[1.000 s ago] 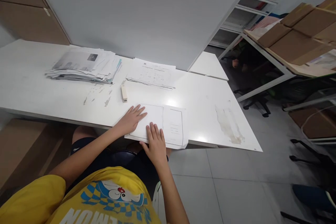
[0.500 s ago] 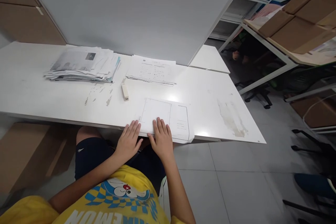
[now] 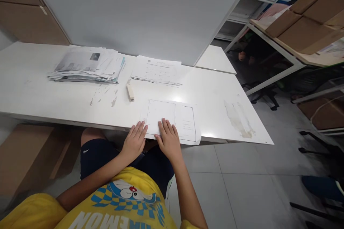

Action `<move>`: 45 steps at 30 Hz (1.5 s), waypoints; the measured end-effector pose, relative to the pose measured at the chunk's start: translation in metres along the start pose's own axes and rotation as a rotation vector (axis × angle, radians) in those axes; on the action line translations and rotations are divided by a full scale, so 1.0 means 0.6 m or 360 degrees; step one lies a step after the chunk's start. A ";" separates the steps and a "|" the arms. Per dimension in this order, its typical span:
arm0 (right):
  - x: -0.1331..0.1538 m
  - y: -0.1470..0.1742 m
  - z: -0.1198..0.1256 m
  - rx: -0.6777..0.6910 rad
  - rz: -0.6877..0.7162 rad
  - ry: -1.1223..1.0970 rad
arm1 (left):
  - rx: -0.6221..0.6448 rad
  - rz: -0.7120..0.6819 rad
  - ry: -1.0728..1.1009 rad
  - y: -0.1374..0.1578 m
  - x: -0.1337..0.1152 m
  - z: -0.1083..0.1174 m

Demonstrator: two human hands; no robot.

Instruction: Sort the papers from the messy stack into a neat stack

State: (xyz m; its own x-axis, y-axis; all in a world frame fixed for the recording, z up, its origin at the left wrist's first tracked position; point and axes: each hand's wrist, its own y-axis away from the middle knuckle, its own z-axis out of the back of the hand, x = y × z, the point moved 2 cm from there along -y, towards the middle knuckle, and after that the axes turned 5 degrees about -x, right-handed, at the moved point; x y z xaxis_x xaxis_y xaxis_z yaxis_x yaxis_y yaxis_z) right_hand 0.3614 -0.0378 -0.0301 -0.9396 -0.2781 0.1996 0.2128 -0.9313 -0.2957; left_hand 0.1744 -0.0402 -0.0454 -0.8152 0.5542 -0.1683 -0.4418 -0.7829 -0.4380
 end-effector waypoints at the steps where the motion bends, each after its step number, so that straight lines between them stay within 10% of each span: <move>1: -0.002 0.001 0.000 0.0005 0.0017 0.0001 | 0.0006 -0.0003 0.0006 0.000 0.001 -0.001; 12: -0.017 0.013 0.000 0.0008 0.0294 0.0120 | -0.0244 -0.0068 0.0525 0.013 0.019 0.019; 20: 0.018 0.022 -0.012 -0.0025 0.0348 0.0034 | -0.0966 0.0641 0.0858 -0.096 0.194 0.100; 36: 0.007 -0.025 -0.011 -0.0035 0.0733 0.0134 | -0.0455 0.1126 0.1043 -0.142 0.260 0.051; 45: 0.005 -0.041 -0.014 0.0034 0.0760 0.0180 | -0.0136 0.0743 0.0547 -0.153 0.243 0.046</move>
State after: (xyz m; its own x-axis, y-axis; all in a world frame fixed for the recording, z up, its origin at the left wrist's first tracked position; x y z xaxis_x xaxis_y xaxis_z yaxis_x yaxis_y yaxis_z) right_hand 0.3509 -0.0136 -0.0300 -0.7588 -0.6489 -0.0565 0.6311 -0.7110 -0.3102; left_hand 0.0855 0.1045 -0.0052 -0.7418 0.2268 -0.6311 -0.0212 -0.9485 -0.3160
